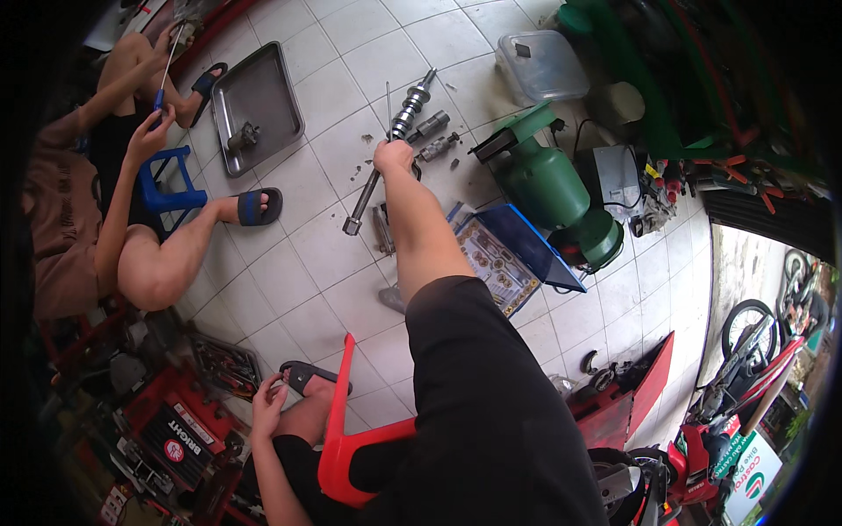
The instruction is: The person cleans a motorcycle camshaft with a cloth, inspects the component by hand, and then uses a screwdriver to tighten screws on a side mirror housing.
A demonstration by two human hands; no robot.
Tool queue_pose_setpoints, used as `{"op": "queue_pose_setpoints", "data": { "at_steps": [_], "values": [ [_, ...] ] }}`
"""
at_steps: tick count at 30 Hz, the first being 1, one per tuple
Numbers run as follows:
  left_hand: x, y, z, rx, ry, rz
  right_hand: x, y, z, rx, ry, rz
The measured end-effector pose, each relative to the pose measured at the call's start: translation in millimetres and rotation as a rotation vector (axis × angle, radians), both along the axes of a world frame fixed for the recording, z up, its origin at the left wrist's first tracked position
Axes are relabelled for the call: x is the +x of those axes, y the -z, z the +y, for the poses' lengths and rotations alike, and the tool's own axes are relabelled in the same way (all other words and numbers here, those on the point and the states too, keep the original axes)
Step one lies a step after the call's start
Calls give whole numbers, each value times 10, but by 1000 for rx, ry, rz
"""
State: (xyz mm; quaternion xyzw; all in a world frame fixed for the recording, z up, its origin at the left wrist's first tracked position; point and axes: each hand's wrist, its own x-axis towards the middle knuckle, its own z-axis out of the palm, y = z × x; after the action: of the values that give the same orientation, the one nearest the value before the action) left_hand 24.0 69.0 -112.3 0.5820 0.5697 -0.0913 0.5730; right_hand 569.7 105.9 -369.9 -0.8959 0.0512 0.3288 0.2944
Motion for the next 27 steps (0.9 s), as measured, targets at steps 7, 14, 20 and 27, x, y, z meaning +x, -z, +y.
{"op": "queue_pose_setpoints", "data": {
  "at_steps": [7, 14, 20, 27],
  "values": [
    [0, -82, -19, -19, -12, 43, -291, 350, 43, -58, 87, 85],
    [68, -139, -47, -49, -7, 62, -304, 612, 11, -33, 206, 147],
    [66, -154, -57, -58, -23, 66, -229, 617, -147, -49, 251, 133],
    [73, -109, -51, -71, -9, 46, -161, 550, -171, 195, 541, 308]
  ]
}}
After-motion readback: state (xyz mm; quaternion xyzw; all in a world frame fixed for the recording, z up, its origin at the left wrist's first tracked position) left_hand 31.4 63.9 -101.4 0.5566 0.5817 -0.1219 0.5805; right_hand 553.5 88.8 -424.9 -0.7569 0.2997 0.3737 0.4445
